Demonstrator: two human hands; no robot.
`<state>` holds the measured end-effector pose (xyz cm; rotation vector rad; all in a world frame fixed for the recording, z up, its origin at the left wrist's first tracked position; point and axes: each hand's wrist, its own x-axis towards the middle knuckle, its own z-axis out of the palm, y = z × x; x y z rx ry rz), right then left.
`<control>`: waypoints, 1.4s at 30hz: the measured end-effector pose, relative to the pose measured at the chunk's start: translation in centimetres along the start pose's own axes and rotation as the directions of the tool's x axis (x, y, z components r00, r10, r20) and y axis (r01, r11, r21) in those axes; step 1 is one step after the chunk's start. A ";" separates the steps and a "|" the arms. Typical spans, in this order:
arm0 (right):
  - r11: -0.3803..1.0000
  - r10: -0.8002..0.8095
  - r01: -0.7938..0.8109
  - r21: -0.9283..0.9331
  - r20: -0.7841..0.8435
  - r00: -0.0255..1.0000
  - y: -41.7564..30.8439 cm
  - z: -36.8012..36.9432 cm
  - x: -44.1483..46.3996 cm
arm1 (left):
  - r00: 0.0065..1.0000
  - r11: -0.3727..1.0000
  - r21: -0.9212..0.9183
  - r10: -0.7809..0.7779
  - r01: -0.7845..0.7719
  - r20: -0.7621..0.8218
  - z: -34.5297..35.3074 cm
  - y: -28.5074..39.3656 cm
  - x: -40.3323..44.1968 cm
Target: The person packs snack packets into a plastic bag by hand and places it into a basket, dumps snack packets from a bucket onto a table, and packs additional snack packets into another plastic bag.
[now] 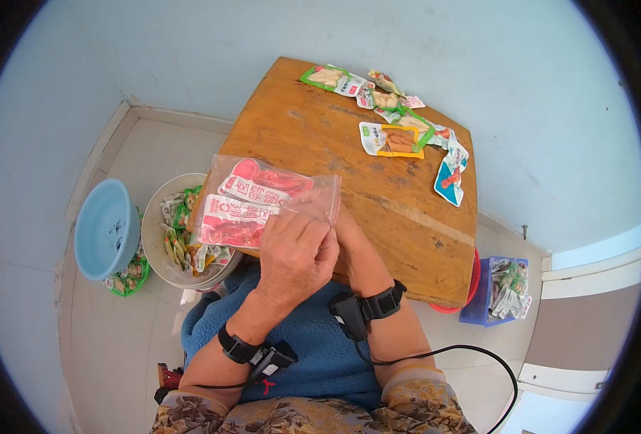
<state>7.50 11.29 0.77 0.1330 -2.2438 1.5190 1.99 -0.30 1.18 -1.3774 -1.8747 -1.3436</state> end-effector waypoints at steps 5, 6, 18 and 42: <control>0.784 0.434 -0.450 0.428 0.142 0.890 4.0 -1.9 1.7 | 0.998 0.998 0.016 -0.067 0.067 -0.011 -1.5 -1.6 0.6; 0.776 0.530 -0.530 0.342 0.100 0.842 1.9 -1.9 2.2 | 0.987 0.990 0.002 -0.138 0.139 -0.086 -1.8 -2.4 0.8; 0.888 0.460 -0.453 0.086 -0.132 0.878 2.4 -0.5 1.2 | 0.787 0.778 0.121 -0.612 0.617 -0.074 -4.3 -12.2 -0.7; 0.866 0.035 -0.261 -0.426 -0.470 0.882 5.5 -4.5 2.8 | 0.768 0.967 0.235 -0.227 0.103 0.599 -3.3 2.2 -0.8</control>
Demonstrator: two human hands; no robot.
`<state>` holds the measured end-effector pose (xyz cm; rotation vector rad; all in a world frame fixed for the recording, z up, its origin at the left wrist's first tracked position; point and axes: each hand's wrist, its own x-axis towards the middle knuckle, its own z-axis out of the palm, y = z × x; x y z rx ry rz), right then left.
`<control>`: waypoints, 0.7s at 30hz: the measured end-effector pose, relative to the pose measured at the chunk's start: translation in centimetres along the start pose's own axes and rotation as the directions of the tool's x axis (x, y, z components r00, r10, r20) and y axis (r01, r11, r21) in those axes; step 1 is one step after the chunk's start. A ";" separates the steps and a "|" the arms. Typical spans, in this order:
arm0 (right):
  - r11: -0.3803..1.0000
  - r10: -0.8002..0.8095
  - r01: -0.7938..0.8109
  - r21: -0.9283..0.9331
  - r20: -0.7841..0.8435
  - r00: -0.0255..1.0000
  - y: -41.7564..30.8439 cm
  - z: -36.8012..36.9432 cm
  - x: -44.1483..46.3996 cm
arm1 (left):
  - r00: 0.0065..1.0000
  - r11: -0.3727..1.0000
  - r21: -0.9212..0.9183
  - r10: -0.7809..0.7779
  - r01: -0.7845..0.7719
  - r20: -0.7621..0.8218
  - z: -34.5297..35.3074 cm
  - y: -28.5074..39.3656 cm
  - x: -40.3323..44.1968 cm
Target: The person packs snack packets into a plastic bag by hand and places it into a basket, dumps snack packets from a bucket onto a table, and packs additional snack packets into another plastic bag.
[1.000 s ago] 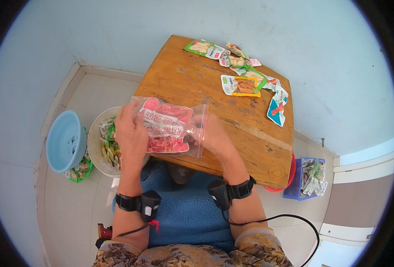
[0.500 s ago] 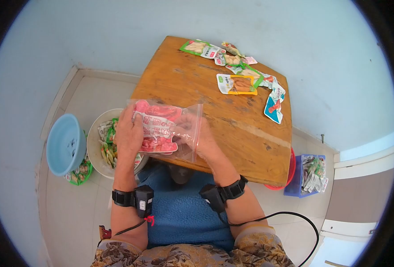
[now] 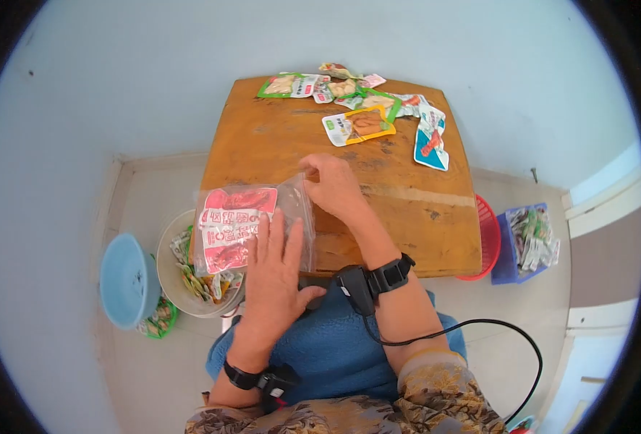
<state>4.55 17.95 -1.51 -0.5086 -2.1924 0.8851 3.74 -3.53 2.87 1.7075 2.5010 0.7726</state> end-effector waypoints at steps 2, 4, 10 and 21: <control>0.994 0.065 -0.072 0.079 0.083 0.994 0.3 0.1 0.6 | 0.996 0.988 0.156 -0.022 0.009 0.084 0.9 0.6 -0.1; 0.995 0.098 -0.097 -0.016 0.134 0.986 0.4 0.0 0.8 | 0.997 0.987 0.162 -0.008 -0.004 0.077 1.7 0.4 -0.2; 0.992 0.087 -0.093 0.084 0.070 0.994 0.0 0.8 1.1 | 0.998 0.946 0.324 -0.033 0.014 0.053 2.7 -0.4 -0.1; 0.694 0.291 -0.459 0.554 0.368 0.883 -0.4 -2.0 1.9 | 1.000 0.991 0.132 0.002 -0.001 -0.003 -0.1 -0.3 0.6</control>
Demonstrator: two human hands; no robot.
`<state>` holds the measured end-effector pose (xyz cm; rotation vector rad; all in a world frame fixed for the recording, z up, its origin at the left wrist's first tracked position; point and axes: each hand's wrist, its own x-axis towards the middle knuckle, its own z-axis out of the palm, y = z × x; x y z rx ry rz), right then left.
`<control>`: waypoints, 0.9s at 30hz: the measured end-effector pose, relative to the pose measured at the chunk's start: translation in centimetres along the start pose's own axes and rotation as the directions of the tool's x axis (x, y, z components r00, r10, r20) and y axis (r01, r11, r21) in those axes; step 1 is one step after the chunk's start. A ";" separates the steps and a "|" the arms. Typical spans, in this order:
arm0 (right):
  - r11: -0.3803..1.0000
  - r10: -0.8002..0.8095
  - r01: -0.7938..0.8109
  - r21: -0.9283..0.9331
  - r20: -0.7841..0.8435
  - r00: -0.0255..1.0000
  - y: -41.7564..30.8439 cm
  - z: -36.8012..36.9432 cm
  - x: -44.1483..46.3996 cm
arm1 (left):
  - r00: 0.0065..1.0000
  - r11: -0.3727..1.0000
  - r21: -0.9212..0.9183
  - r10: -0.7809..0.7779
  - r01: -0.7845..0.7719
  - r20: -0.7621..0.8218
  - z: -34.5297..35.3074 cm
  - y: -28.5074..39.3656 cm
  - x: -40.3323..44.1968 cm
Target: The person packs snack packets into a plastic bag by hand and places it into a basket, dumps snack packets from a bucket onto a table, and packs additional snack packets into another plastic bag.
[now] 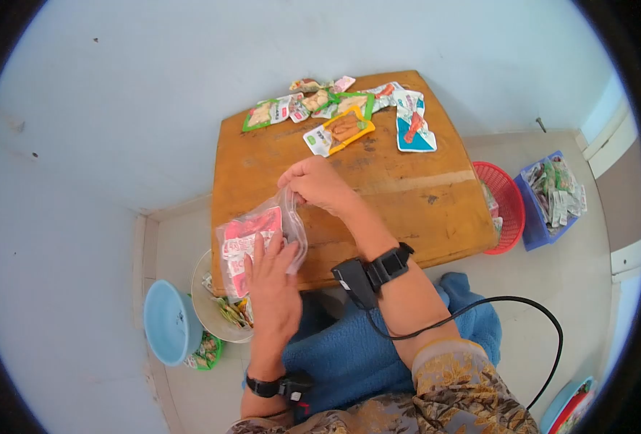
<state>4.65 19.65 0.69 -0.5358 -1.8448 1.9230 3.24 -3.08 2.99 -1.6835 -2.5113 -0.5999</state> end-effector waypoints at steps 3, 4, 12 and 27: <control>0.990 -0.095 0.088 0.112 0.063 0.993 -3.7 -0.8 -2.4 | 0.979 0.787 -0.614 -0.077 -0.056 -0.188 -3.2 -1.0 1.3; 0.972 -0.208 0.197 0.129 0.078 0.975 -4.7 -0.7 -3.1 | 0.964 0.809 -0.576 -0.052 -0.113 -0.262 -4.6 -1.4 1.8; 0.638 -0.748 0.659 -0.398 -0.115 0.654 -12.4 0.9 -7.2 | 0.870 0.330 -0.914 -0.349 -0.235 -0.349 -12.2 -0.7 3.7; 0.836 -0.525 0.546 0.054 -0.208 0.825 -9.0 0.9 -7.5 | 0.850 0.225 -0.954 -0.444 -0.200 -0.283 -7.4 -1.8 3.5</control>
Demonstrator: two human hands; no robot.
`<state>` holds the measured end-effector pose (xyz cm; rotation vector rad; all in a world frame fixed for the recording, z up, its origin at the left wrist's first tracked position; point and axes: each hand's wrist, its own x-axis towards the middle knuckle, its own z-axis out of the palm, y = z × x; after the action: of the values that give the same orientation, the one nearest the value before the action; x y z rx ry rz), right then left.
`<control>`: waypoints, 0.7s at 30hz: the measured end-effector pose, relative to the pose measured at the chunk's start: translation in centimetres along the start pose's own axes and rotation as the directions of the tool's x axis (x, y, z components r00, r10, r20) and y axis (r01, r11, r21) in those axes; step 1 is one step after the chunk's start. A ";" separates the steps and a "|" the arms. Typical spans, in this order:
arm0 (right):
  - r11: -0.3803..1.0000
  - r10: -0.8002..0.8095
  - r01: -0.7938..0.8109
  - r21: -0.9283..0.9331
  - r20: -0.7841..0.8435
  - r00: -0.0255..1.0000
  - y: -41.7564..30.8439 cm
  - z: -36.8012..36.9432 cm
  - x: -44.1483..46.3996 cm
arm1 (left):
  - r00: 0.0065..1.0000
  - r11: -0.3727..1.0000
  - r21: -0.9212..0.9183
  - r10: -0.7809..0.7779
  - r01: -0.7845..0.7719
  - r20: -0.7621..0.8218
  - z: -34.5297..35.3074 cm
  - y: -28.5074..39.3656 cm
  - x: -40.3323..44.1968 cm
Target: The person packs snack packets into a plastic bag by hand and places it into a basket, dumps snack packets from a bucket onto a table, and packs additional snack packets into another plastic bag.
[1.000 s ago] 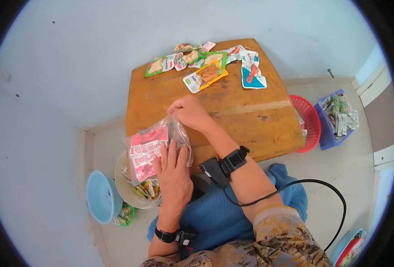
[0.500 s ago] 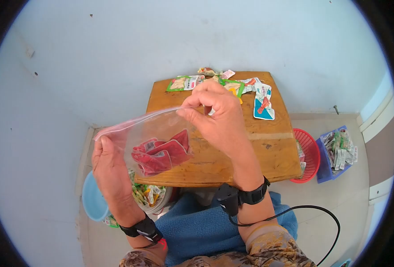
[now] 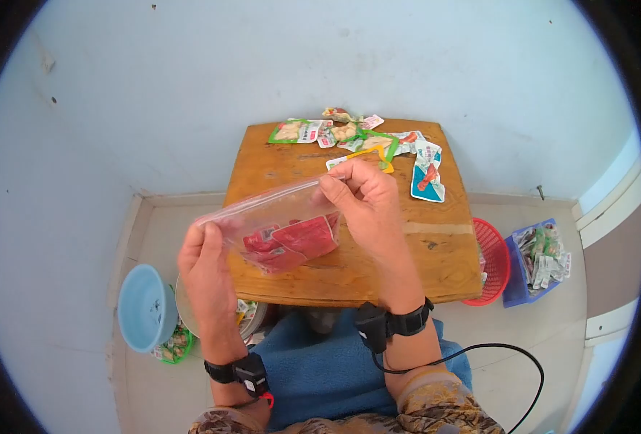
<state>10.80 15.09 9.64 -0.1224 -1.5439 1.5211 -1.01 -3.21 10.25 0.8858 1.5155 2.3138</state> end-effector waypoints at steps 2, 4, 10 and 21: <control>1.000 0.006 -0.006 -0.015 -0.010 1.000 0.2 -0.3 0.2 | 0.997 0.996 0.074 0.046 -0.042 -0.056 0.7 -0.1 0.0; 0.999 -0.032 0.033 0.036 -0.013 0.999 -0.4 -0.4 0.3 | 0.989 0.988 0.076 0.140 -0.136 -0.051 1.5 0.8 -0.2; 0.992 0.059 -0.059 0.110 0.009 0.998 0.5 -0.6 0.0 | 0.995 0.989 -0.122 0.077 -0.084 -0.063 0.6 -0.2 -0.1; 0.947 0.081 -0.085 0.310 0.026 0.996 1.8 -0.4 0.7 | 0.993 0.956 -0.283 0.048 -0.078 -0.112 0.2 -0.7 0.2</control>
<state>9.76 16.23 8.48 0.0044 -1.3028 1.8159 -1.13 -2.65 9.71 0.7568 1.1577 2.5760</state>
